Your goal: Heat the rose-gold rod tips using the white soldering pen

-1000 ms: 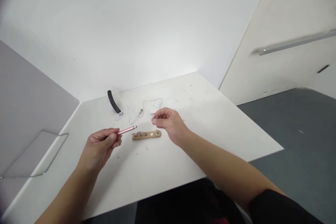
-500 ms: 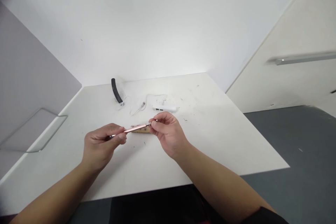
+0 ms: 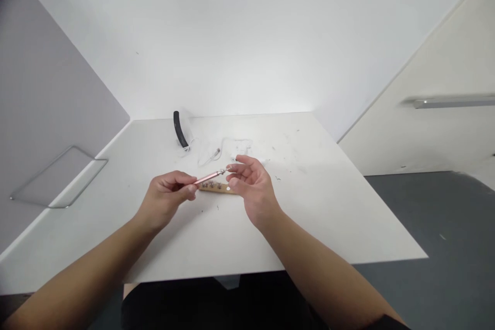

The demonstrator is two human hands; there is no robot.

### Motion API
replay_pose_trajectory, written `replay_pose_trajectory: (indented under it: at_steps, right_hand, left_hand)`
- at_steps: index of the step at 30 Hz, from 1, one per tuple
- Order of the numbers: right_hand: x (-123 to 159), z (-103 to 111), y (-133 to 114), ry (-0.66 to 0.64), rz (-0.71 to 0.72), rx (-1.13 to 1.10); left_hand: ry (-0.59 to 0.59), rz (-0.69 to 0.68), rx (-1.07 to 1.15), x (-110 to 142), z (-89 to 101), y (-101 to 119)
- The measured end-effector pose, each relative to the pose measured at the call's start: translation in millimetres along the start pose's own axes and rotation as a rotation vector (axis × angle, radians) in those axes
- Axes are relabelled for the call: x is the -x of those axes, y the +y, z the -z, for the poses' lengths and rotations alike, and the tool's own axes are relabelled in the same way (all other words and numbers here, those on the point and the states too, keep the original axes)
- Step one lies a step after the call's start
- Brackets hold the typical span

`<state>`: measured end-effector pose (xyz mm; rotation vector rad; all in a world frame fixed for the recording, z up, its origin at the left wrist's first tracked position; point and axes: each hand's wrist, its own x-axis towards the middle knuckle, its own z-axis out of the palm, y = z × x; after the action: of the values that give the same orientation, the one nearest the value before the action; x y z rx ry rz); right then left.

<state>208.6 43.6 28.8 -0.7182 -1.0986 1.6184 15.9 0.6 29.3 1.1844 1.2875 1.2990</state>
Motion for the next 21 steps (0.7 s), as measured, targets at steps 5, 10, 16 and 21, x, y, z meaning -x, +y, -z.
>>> replay_pose_trajectory:
  at_steps: [5,10,16,21]
  right_hand:
    - [-15,27,2,0.115,0.162,0.386]
    - [-52,59,12,0.211,0.233,1.183]
    - [-76,55,25,0.024,0.225,1.773]
    - [-82,54,28,0.002,0.259,1.813]
  left_hand:
    - [0.138,-0.001,0.006,-20,19.9,-7]
    - [0.206,-0.006,-0.003,-43,43.8,-22]
    - [0.186,-0.001,-0.073,-57,52.3,-41]
    - [0.164,0.017,-0.197,-59,53.8,-46]
